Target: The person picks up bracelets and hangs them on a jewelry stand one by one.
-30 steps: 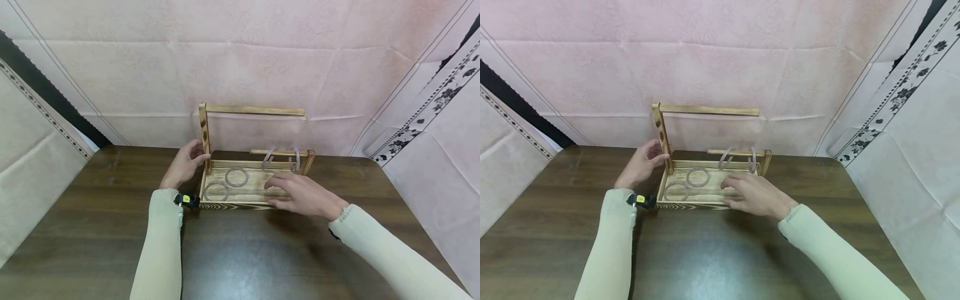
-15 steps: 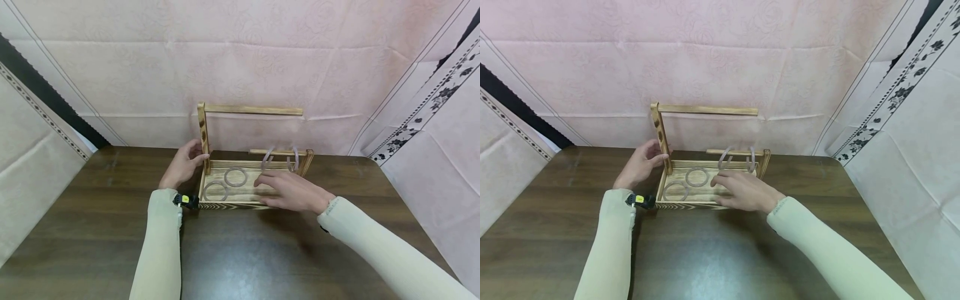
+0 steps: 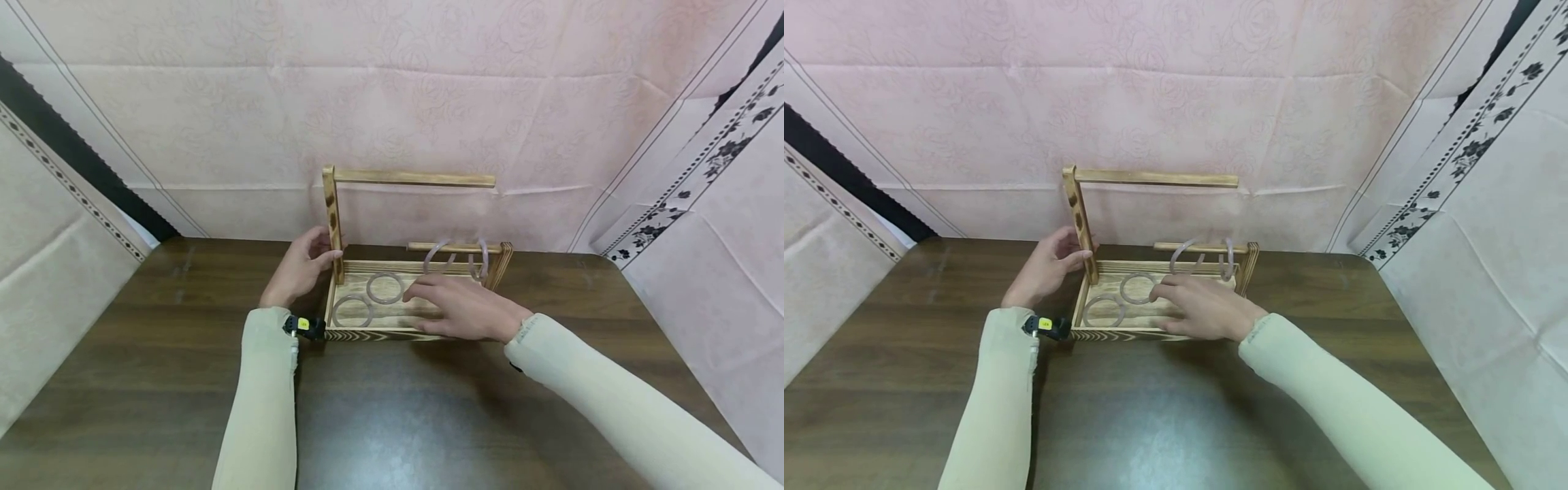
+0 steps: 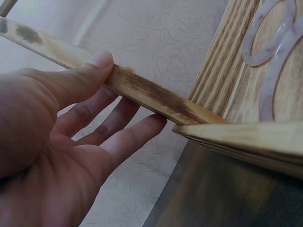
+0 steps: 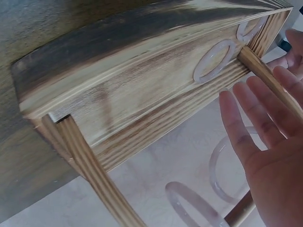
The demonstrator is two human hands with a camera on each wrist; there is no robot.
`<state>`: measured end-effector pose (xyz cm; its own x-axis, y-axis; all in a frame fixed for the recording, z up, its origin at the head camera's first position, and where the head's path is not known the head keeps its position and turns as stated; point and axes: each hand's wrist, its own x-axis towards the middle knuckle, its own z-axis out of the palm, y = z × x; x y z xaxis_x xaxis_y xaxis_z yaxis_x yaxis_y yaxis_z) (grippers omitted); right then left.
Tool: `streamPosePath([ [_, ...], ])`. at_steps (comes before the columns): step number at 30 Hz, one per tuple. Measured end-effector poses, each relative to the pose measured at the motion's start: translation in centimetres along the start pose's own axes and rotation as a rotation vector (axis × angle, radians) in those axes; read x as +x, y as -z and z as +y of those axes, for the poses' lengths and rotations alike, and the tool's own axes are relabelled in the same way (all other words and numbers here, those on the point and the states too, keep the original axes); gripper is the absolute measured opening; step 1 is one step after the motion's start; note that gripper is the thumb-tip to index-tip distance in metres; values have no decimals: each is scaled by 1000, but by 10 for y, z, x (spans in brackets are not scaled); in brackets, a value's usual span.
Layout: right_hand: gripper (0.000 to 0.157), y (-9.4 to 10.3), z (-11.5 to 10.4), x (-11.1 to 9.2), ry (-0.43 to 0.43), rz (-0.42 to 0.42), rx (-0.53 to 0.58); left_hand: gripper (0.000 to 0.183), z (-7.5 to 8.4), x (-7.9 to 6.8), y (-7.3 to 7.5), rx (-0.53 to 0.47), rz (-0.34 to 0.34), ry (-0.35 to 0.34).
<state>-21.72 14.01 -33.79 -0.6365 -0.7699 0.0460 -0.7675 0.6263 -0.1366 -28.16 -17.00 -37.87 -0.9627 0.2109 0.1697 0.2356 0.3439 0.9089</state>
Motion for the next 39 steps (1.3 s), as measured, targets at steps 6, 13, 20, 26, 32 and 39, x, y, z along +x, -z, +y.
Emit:
streamPosePath([
  [6,38,0,-3,6,-8,-35,13,31,-1,1,0,7,2,6],
  [13,36,-1,-6,13,6,-75,0,31,-2,1,0,-15,-1,11],
  [20,36,-1,-8,20,19,-106,31,33,-3,-1,-1,51,0,14],
  [26,35,1,-11,25,46,-104,24,34,-5,0,-1,65,2,12],
  [32,35,1,-14,32,90,-111,11,37,-8,1,1,41,13,34],
  [39,34,-2,-19,40,119,-145,32,37,-12,1,0,3,34,39],
])
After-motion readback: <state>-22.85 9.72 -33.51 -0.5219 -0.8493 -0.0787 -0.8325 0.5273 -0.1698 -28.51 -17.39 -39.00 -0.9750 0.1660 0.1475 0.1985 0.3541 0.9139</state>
